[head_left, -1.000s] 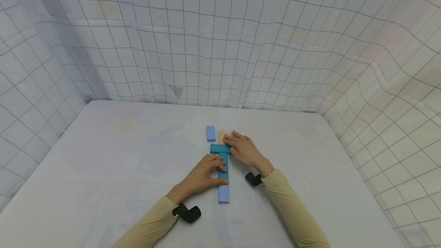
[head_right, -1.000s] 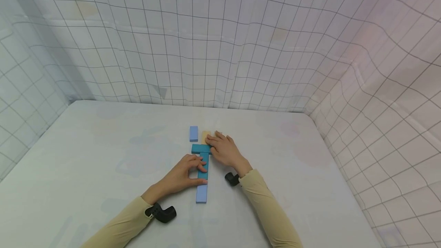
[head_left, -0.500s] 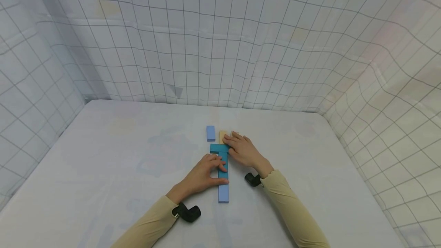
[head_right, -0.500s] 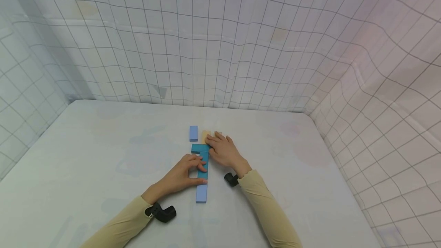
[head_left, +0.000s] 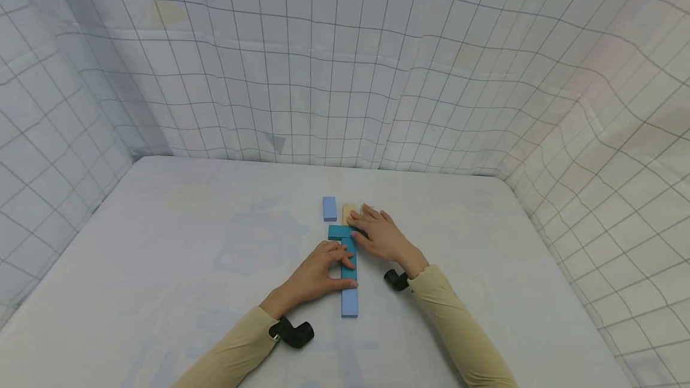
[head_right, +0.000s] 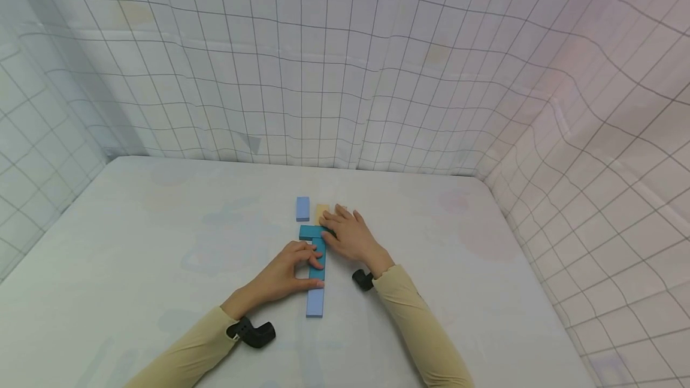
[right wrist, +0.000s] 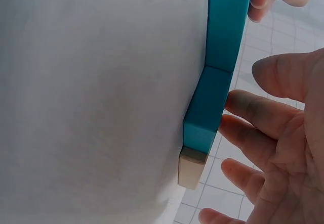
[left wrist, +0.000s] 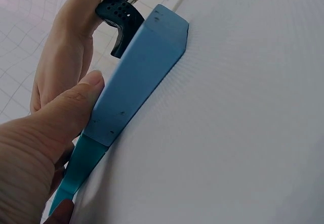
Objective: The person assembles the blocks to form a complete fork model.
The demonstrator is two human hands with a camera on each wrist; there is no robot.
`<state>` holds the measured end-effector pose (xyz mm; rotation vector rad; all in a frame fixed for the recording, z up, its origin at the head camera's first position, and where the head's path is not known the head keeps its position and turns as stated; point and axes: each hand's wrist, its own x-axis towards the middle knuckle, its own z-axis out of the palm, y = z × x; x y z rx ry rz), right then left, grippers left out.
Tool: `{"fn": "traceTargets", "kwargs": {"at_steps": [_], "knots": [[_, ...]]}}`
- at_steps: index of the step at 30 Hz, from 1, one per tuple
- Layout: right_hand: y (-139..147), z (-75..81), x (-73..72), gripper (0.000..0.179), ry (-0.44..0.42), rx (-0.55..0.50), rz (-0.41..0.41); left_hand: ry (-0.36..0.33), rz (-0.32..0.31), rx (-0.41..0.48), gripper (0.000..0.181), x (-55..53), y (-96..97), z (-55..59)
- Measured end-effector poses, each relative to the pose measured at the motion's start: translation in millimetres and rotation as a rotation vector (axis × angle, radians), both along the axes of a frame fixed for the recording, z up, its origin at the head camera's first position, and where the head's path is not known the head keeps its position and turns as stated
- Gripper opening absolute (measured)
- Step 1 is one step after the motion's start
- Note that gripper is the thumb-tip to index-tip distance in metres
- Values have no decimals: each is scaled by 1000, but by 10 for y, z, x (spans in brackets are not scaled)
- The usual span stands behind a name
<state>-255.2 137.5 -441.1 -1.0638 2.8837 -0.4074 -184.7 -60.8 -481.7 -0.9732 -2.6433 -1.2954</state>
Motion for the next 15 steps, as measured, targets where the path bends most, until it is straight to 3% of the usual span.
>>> {"fn": "traceTargets", "kwargs": {"at_steps": [15], "knots": [[12, -5, -18, 42, 14, -27, 29, 0, -5, 5, 27, -7, 1, -4]]}}
